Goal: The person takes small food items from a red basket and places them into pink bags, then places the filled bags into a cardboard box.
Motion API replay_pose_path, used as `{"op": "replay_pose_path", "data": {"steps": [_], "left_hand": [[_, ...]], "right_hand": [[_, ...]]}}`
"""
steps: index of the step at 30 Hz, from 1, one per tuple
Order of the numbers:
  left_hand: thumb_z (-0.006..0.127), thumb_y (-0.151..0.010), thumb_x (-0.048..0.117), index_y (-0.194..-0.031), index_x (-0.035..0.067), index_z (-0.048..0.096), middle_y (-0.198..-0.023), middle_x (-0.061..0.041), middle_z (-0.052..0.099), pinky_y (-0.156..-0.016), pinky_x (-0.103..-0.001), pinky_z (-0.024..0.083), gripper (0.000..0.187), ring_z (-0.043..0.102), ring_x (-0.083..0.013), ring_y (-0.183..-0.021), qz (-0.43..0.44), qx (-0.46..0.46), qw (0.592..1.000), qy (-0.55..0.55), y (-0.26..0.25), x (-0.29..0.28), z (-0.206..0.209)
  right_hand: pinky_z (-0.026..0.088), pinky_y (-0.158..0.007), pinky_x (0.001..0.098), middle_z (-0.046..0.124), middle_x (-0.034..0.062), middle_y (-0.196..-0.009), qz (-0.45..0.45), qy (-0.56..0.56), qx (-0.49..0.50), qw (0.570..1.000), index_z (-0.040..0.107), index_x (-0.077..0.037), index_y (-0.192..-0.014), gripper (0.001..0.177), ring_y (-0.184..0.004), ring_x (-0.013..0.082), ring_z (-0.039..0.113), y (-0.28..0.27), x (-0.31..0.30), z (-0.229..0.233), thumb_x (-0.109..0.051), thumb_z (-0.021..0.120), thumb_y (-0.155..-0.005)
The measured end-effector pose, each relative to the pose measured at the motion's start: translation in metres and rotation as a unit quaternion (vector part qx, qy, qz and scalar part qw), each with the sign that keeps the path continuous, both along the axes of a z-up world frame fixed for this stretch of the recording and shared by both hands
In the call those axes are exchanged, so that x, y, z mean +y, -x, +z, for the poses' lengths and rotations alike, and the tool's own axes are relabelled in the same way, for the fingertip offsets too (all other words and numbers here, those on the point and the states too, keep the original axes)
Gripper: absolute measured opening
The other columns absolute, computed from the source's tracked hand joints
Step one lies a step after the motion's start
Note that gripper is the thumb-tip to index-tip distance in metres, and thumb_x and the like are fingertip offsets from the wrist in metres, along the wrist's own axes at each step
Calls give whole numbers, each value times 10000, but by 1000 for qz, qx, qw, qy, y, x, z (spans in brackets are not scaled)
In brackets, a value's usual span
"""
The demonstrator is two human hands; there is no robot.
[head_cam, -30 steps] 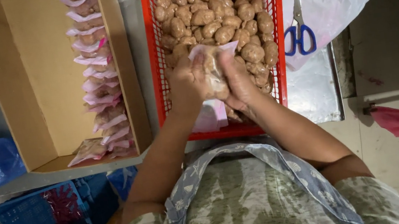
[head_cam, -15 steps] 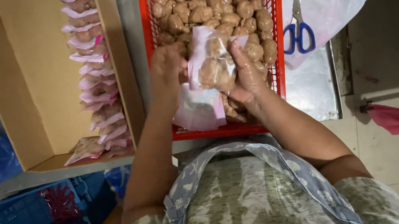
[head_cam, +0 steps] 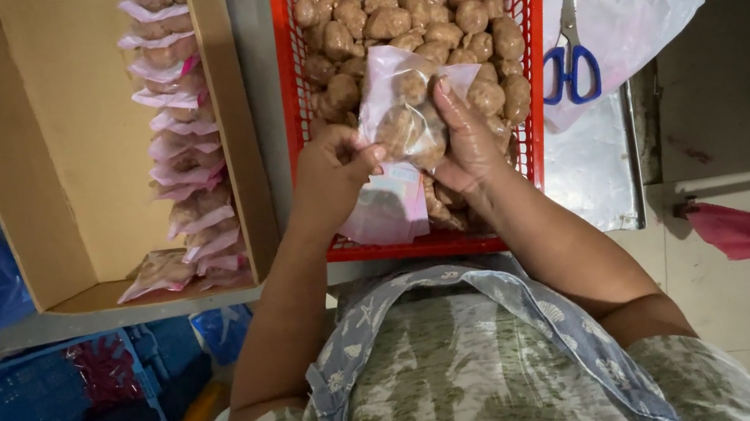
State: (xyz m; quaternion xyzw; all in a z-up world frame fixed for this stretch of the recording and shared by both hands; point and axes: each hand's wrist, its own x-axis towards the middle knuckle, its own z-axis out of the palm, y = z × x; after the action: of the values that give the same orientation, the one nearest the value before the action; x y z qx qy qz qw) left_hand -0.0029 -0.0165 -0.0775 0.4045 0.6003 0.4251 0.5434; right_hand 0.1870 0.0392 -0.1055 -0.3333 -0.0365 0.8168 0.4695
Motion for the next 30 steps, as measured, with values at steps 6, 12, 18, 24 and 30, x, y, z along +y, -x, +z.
{"op": "replay_pose_path", "data": {"steps": [6, 12, 18, 24, 30], "left_hand": [[799, -893, 350, -961, 128, 694, -824, -54, 680, -575, -260, 528, 255, 630, -129, -669, 14, 136, 987, -84, -11, -7, 35], [721, -965, 353, -1331, -5, 461, -1241, -279, 524, -1006, -484, 544, 575, 610, -407, -1152, 71, 153, 971, -171, -29, 9, 72], [681, -871, 576, -1133, 204, 571, -977, -134, 718, -804, -498, 597, 469, 745, -393, -926, 75, 322, 944, -5, -43, 35, 59], [499, -1052, 398, -1054, 119, 638, -1023, -114, 591, -907, -514, 523, 312, 654, -394, -1012, 45, 346, 924, -158, -50, 28, 37], [555, -1038, 367, -923, 132, 688, -760, -161, 683, -665, -418, 580, 294, 719, -375, -818, 86, 312, 921, -217, -53, 24, 3]], "right_hand": [[530, -1037, 636, 666, 163, -1297, 44, 12, -16, 999, 609, -67, -1307, 696, -1204, 373, 670, -4, 2, -3, -570, 761, -851], [490, -1064, 675, 608, 207, -1385, 43, 8, 26, 999, 556, -25, -1379, 797, -1266, 421, 622, 11, -6, 5, -592, 743, -850], [599, -976, 566, 707, 137, -1195, 30, -30, 69, 997, 651, -74, -1205, 620, -1123, 306, 708, 19, -8, 14, -590, 719, -869], [597, -842, 688, 710, 215, -1061, -16, -85, 15, 996, 634, -2, -1127, 373, -1005, 437, 741, 23, -7, -1, -177, 839, -871], [613, -891, 585, 734, 173, -1105, -21, -14, -16, 1000, 655, -33, -1108, 431, -1039, 326, 737, 27, -10, 12, -323, 853, -858]]}}
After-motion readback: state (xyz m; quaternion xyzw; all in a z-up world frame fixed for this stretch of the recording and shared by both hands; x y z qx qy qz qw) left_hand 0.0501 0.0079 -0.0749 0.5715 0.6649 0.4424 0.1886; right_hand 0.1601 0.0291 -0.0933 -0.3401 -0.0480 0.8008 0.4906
